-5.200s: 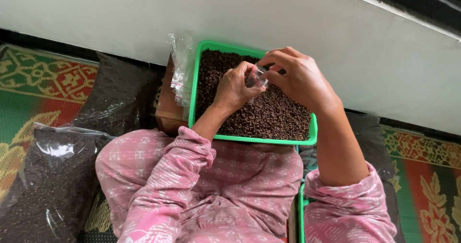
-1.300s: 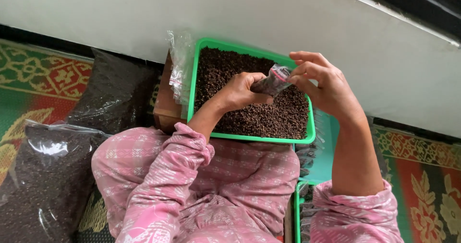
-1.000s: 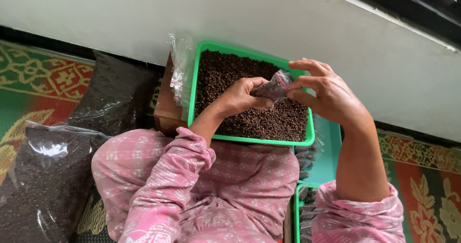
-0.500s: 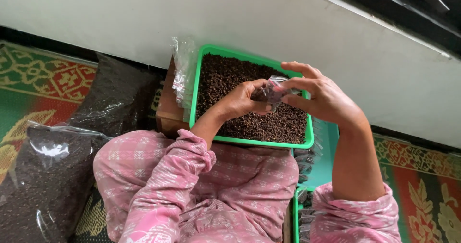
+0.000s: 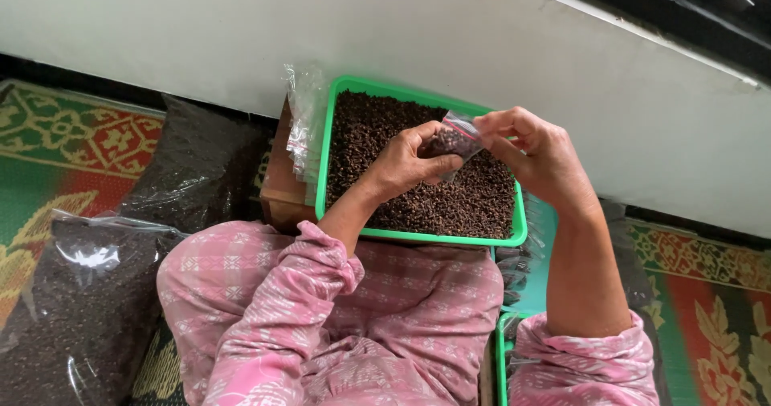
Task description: The person fills small clear plastic bags with cloves from a tray by hand and with a small scoop, seals the bags, and places them into other trays.
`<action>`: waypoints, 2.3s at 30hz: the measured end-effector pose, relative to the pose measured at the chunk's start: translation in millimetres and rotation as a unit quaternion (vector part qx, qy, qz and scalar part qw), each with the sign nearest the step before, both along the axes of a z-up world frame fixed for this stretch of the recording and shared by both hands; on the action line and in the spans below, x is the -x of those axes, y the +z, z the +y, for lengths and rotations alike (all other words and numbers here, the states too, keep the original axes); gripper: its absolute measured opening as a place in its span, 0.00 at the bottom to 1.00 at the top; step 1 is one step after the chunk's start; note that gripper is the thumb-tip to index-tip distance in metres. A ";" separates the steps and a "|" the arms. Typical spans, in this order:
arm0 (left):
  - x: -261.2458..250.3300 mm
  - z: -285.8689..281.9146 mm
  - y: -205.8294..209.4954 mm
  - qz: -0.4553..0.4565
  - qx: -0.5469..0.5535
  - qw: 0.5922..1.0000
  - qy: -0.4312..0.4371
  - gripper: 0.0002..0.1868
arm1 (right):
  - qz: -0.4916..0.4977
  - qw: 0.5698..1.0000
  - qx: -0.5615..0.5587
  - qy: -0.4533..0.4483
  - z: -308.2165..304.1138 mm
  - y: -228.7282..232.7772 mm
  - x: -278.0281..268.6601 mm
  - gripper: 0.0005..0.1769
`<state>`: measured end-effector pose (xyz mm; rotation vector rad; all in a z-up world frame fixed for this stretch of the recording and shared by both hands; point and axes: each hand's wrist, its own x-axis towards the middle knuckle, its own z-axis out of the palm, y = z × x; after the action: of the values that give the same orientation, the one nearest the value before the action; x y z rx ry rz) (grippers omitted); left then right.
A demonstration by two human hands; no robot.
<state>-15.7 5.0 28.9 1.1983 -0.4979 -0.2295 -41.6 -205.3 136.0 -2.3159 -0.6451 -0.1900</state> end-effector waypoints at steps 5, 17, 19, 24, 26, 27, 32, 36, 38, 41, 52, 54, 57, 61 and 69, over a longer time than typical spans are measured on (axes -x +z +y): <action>0.4 -9.0 -18.5 0.009 -0.018 0.999 0.035 0.20 | -0.018 1.000 0.000 -0.002 0.3 -19.6 0.9 0.10; 11.4 -0.1 -15.0 0.019 -0.109 0.989 0.095 0.14 | 0.039 0.995 -0.088 0.018 -9.6 -57.5 -1.6 0.14; 3.8 4.9 -4.9 0.005 -0.155 0.981 0.114 0.13 | 0.047 0.992 -0.116 0.011 -16.5 -61.0 -1.9 0.16; -36.1 1.1 -12.0 -0.249 -0.575 0.761 0.171 0.15 | 0.029 0.992 -0.119 -0.006 -26.4 -68.4 3.6 0.13; -32.2 2.8 -4.7 -0.229 -0.557 0.784 0.151 0.15 | 0.021 0.994 -0.111 -0.012 -28.9 -72.4 3.8 0.14; -30.3 2.9 -1.2 -0.207 -0.538 0.807 0.132 0.16 | 0.014 0.995 -0.101 -0.019 -30.8 -74.4 4.7 0.14; -31.5 1.9 -3.1 -0.148 -0.426 0.882 0.135 0.13 | 0.024 0.994 -0.108 -0.024 -32.4 -80.1 -4.4 0.19; -28.1 1.8 -6.5 -0.134 -0.385 0.903 0.132 0.13 | 0.032 0.994 -0.101 -0.013 -21.9 -78.5 -4.4 0.21; -27.8 8.5 -2.0 -0.081 -0.272 0.952 0.116 0.15 | 0.040 0.991 -0.123 -0.020 -24.2 -78.3 -5.2 0.21; -13.1 7.0 -7.3 0.028 -0.064 0.995 0.066 0.20 | 0.045 0.988 -0.145 -0.034 -32.2 -81.3 -8.9 0.21; -23.7 -10.7 -27.7 0.019 0.102 0.995 0.000 0.17 | 0.012 0.989 -0.142 -0.043 -33.1 -74.7 -7.1 0.22; -27.4 -17.8 -36.5 0.023 0.079 0.997 -0.006 0.20 | 0.002 0.988 -0.151 -0.040 -28.0 -68.3 -3.6 0.23; -19.7 -17.2 -30.0 0.000 0.047 0.999 0.001 0.21 | -0.023 0.989 -0.143 -0.007 -11.5 -48.4 1.6 0.22; -10.2 -17.0 -24.7 0.001 0.031 1.000 -0.001 0.19 | -0.065 0.995 -0.079 0.002 1.9 -33.9 5.3 0.16; 12.4 -21.3 -6.4 -0.041 -0.037 0.994 0.090 0.11 | -0.048 0.989 -0.132 -0.041 -9.2 -56.4 6.3 0.08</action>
<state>-28.1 -16.3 22.5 1.3216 -0.4536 -0.0449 -47.8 -214.5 79.6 -2.0891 -0.5369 -0.4039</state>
